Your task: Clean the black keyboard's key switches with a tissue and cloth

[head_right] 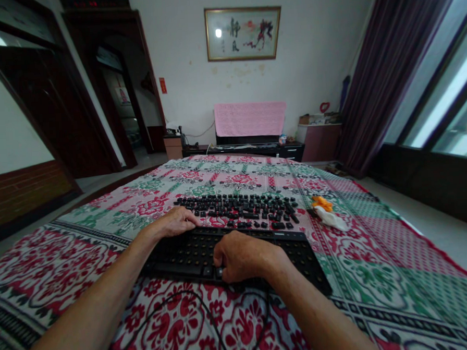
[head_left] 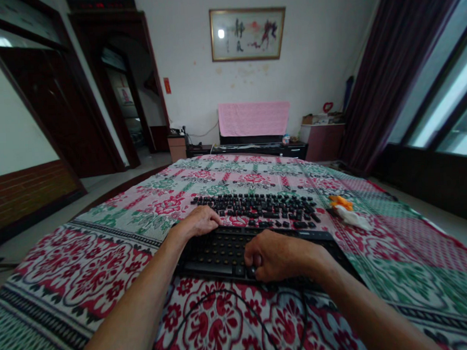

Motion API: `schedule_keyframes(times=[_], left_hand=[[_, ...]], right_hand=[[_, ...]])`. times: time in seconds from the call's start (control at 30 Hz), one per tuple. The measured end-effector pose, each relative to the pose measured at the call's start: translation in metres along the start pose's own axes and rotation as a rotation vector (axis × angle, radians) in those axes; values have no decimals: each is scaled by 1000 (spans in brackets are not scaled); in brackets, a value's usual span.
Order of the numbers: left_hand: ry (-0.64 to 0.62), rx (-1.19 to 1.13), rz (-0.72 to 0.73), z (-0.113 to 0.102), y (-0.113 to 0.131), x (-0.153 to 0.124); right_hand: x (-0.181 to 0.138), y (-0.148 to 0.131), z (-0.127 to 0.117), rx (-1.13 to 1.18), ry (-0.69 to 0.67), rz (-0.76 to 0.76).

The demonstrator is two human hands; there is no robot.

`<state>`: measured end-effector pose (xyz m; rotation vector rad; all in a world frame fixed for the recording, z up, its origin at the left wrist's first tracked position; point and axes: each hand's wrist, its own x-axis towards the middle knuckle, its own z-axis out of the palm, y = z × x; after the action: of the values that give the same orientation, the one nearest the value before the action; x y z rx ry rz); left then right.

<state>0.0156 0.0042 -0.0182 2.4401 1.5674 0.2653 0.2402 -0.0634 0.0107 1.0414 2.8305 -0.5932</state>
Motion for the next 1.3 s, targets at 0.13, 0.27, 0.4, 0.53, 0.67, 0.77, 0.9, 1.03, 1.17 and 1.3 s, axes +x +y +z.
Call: schedule_keyframes(times=[0.13,0.27,0.4,0.53,0.67,0.77,0.9,1.03,1.17,1.3], left_hand=[[-12,-5,-2,-1,0,0],[-19,6,-15,-1,1,0],[-20,0,-17,-1,2,0],[-20,-12,-28,0,1,0],[-23,-6,-25,0,0,0],[-19,4,-6,-1,0,0],[-13,16,-1,-2,2,-1],[-17,9,-19,-2,3,-1],[-22,11,-17,-2,3,-1],[-27,10,-23,-2,2,-1]], right_hand=[[-1,-2,-1,1,-29,16],[-1,-4,-1,-15,-5,27],[-1,-5,-1,2,2,25],[-1,-7,-1,-7,0,29],[1,-6,1,-34,11,33],[2,-2,4,-31,19,24],[3,0,6,-14,41,7],[3,-3,5,10,64,1],[3,-5,3,17,32,-10],[2,-3,2,30,25,20]])
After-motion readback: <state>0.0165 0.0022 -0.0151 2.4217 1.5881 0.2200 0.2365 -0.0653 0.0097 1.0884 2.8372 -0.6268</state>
